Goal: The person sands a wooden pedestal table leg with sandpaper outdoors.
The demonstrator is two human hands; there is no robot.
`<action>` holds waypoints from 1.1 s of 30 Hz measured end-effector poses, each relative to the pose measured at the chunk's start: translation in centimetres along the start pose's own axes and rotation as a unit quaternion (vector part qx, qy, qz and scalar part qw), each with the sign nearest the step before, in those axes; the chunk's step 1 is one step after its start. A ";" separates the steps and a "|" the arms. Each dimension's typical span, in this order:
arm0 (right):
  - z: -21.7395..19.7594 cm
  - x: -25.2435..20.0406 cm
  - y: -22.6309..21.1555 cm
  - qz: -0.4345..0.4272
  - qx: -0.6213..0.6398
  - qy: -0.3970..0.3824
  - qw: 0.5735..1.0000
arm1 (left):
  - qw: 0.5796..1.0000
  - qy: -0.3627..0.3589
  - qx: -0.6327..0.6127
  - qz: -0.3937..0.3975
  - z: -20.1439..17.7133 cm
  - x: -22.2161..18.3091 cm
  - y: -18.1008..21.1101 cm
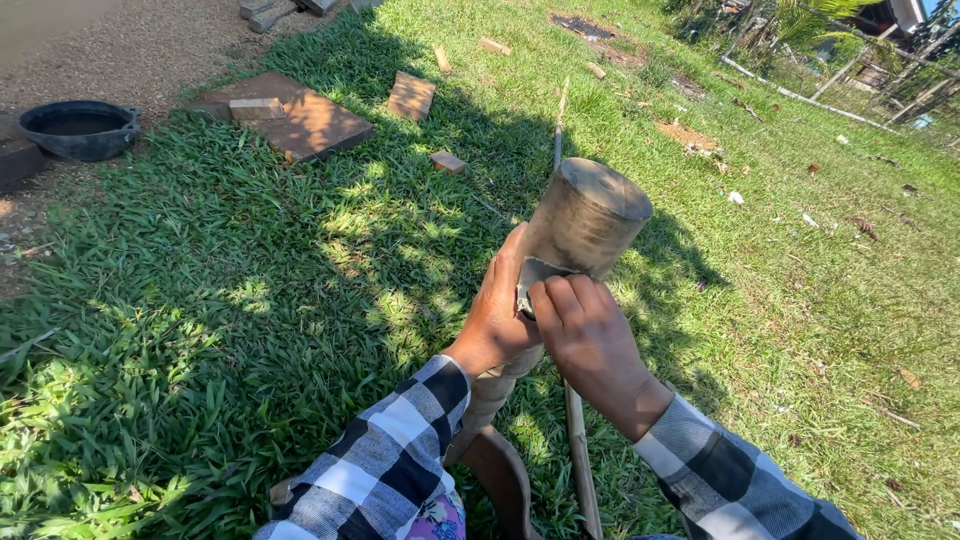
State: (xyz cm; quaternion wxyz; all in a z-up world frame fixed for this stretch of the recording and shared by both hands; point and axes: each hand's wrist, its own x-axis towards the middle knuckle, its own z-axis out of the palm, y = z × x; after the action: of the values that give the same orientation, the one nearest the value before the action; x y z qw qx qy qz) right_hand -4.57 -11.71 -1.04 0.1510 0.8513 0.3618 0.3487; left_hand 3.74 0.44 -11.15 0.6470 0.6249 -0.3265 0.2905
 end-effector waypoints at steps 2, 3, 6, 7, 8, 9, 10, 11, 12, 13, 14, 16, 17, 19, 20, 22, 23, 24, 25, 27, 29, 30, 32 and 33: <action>-1.4 0.8 0.3 0.013 0.002 0.004 1.000 | 1.000 -0.002 -0.007 0.001 -0.2 0.3 0.4; -2.0 1.2 0.4 0.027 0.004 0.007 1.000 | 1.000 -0.005 -0.014 0.001 -0.3 0.4 0.6; -4.0 2.5 1.4 0.057 -0.026 0.095 0.993 | 0.994 -0.034 -0.099 -0.002 -1.0 1.7 3.0; -3.9 2.4 1.2 0.059 -0.027 0.094 0.994 | 0.994 -0.036 -0.101 -0.003 -0.8 1.4 2.7; -3.8 2.4 1.1 0.066 -0.031 0.099 0.992 | 0.995 -0.032 -0.098 -0.007 -0.6 1.2 2.5; -3.7 2.4 0.9 0.074 -0.036 0.104 0.991 | 0.995 -0.029 -0.096 -0.010 -0.5 0.9 2.3; -2.6 1.4 0.5 0.069 -0.036 0.104 0.992 | 0.995 -0.024 -0.095 -0.010 -0.3 0.5 1.2; -1.5 0.5 0.1 0.057 -0.018 0.073 0.996 | 0.999 -0.011 -0.050 -0.002 0.0 0.0 0.1; -0.3 -0.4 -0.3 0.046 0.000 0.042 0.998 | 1.000 0.002 -0.005 0.006 0.1 -0.4 -1.0; 0.2 -0.8 -0.2 0.043 0.001 0.043 0.998 | 1.000 0.005 -0.004 0.006 0.1 -0.3 -1.0; 0.8 -1.2 -0.2 0.001 0.004 0.054 0.999 | 1.000 0.003 0.003 0.012 0.1 -0.2 -1.0; 0.2 -0.9 0.4 -0.040 0.009 0.066 0.997 | 1.000 0.001 0.010 0.017 0.0 0.0 -0.7; -0.9 -0.1 0.8 -0.002 0.004 0.064 0.998 | 1.000 -0.002 0.003 0.009 0.0 0.1 -0.4; -2.8 0.9 1.7 0.043 0.000 0.058 0.997 | 1.000 -0.013 -0.005 -0.002 -0.2 0.2 0.3; -3.6 1.2 2.3 0.061 -0.014 0.085 0.994 | 1.000 -0.022 -0.004 -0.021 -0.3 0.3 0.6; -4.2 1.4 2.5 0.077 -0.028 0.109 0.991 | 0.999 -0.028 -0.004 -0.042 -0.4 0.3 0.9; -3.9 1.2 2.2 0.079 -0.026 0.108 0.991 | 0.998 -0.031 0.003 -0.054 -0.3 0.3 0.8; -3.6 1.1 1.9 0.080 -0.025 0.108 0.991 | 0.997 -0.033 0.012 -0.064 -0.3 0.4 0.8; -2.8 0.4 1.5 0.076 -0.024 0.108 0.991 | 0.997 -0.029 0.012 -0.064 0.0 0.3 0.5; -1.1 -0.9 0.8 0.038 0.000 0.073 0.997 | 0.997 -0.019 0.028 -0.070 0.5 0.1 0.1; -1.1 -0.6 1.1 0.033 0.003 0.065 0.997 | 0.996 -0.018 0.037 -0.073 0.5 0.6 0.1; -1.0 -0.7 1.0 0.030 0.008 0.053 0.998 | 0.996 -0.020 0.043 -0.081 0.5 0.5 0.1; -2.7 0.3 2.0 0.052 0.006 0.068 0.996 | 0.996 -0.023 0.042 -0.077 0.4 0.5 0.1; -3.5 0.8 2.4 0.074 0.001 0.083 0.994 | 0.996 -0.026 0.040 -0.071 0.3 0.4 0.1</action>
State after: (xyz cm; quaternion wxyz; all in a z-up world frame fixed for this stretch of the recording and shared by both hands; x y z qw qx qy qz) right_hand -5.41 -12.79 3.04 0.0940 0.8438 0.3096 0.4281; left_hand 3.86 0.18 -10.79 0.6321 0.6789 -0.2860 0.2401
